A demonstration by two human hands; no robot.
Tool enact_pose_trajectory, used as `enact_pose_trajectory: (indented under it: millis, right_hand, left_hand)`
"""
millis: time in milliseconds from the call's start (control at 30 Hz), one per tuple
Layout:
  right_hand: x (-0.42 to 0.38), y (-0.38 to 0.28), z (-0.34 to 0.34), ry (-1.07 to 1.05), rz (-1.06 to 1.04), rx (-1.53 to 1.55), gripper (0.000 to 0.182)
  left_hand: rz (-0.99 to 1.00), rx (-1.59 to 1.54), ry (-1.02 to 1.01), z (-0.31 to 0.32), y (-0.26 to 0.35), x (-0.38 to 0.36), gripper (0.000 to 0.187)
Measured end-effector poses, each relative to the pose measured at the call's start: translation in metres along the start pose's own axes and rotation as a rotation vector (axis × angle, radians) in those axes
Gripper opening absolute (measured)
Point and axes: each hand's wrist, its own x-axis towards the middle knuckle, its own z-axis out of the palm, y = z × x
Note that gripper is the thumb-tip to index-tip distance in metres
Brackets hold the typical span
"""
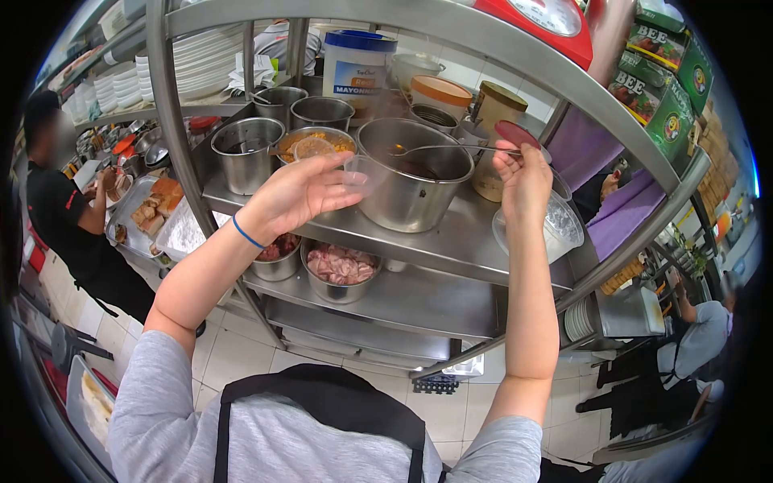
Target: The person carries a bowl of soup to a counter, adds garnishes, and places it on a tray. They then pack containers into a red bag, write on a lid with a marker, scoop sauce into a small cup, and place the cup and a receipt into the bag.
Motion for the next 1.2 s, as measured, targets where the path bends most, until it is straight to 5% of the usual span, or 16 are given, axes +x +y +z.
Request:
enact_pose_trajectory:
  millis: [167,400,567,633,933,1200]
  right_hand:
    - [-0.003,-0.028,0.013,-0.045,-0.024,0.003,0.025]
    - [-0.053,-0.059,0.059,-0.410,-0.221,-0.214,0.027]
    - [-0.062,-0.071,0.060,-0.449,-0.449,-0.293,0.027]
    - [-0.052,-0.072,0.053,-0.300,-0.431,-0.263,0.026]
    - [0.002,0.010,0.017,-0.303,0.071,-0.589,0.026]
    - [0.005,-0.002,0.028,-0.503,0.375,-0.347,0.026]
  left_hand:
    - [0.007,-0.028,-0.004,-0.002,-0.002,0.000,0.046]
    - [0.022,-0.104,-0.066,-0.005,-0.004,0.001,0.034]
    - [0.049,-0.073,-0.064,-0.004,-0.005,0.001,0.040]
    - [0.054,-0.092,-0.067,-0.005,-0.006,0.002,0.039]
    - [0.041,-0.089,-0.004,-0.005,-0.006,0.002,0.035]
    - [0.055,-0.060,-0.021,-0.001,-0.005,0.000,0.040]
